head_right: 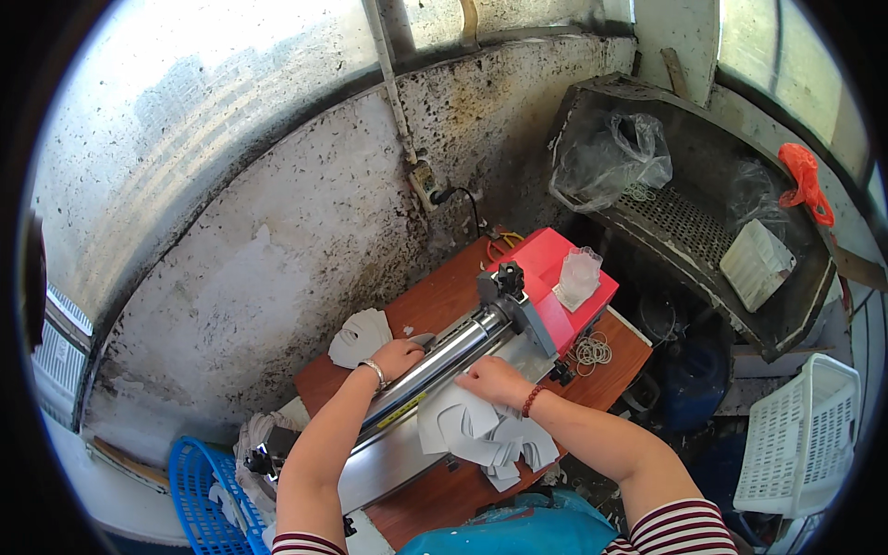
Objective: The person feeds fabric mask pieces through a roller machine by hand, collects the pieces from the opposite side, and stacks them together.
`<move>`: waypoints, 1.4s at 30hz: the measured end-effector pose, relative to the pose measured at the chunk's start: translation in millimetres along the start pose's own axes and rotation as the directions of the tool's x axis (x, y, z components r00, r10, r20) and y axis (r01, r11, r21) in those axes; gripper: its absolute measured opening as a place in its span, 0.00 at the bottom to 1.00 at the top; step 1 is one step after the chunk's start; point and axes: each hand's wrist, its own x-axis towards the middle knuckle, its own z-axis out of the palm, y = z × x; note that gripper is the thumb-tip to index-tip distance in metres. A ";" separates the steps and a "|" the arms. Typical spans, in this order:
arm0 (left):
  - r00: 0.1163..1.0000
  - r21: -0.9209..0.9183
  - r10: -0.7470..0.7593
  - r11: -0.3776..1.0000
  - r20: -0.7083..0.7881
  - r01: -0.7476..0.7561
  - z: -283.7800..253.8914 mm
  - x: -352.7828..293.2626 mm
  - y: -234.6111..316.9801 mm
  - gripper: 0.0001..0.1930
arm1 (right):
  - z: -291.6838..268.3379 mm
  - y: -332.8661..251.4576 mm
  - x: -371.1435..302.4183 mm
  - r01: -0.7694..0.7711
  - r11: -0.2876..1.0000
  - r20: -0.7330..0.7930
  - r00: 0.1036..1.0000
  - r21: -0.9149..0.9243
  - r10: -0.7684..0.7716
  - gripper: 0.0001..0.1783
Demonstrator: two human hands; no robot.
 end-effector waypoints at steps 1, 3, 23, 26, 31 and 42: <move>1.000 -0.020 0.004 1.000 -0.023 -0.004 1.2 0.6 -0.8 0.18 | -1.5 -2.8 -1.4 -0.008 1.000 0.017 1.000 0.014 0.007 0.22; 0.999 -0.067 -0.035 0.997 0.011 0.036 -2.0 4.5 1.4 0.19 | -0.3 11.2 0.6 0.065 0.997 -0.004 0.998 0.049 -0.065 0.22; 0.744 -0.306 -0.184 0.952 -0.643 -0.029 -18.7 -7.4 -14.8 0.13 | 1.6 22.5 -18.2 0.052 0.990 -0.021 0.999 0.128 -0.050 0.20; 0.671 -0.102 -0.035 0.993 -0.741 -0.062 -38.5 -24.6 13.9 0.23 | 0.0 29.8 -20.6 -0.047 0.988 0.016 0.999 0.146 0.045 0.20; 0.936 0.224 0.051 0.974 -0.348 0.030 -19.6 -25.5 7.7 0.16 | 18.8 39.5 -9.8 -0.173 0.906 0.052 0.985 0.386 0.166 0.21; 0.932 -0.234 -0.220 0.960 -0.289 0.154 -0.1 5.6 -20.9 0.09 | 16.7 32.5 -24.9 0.055 0.952 -0.059 0.997 0.301 -0.039 0.20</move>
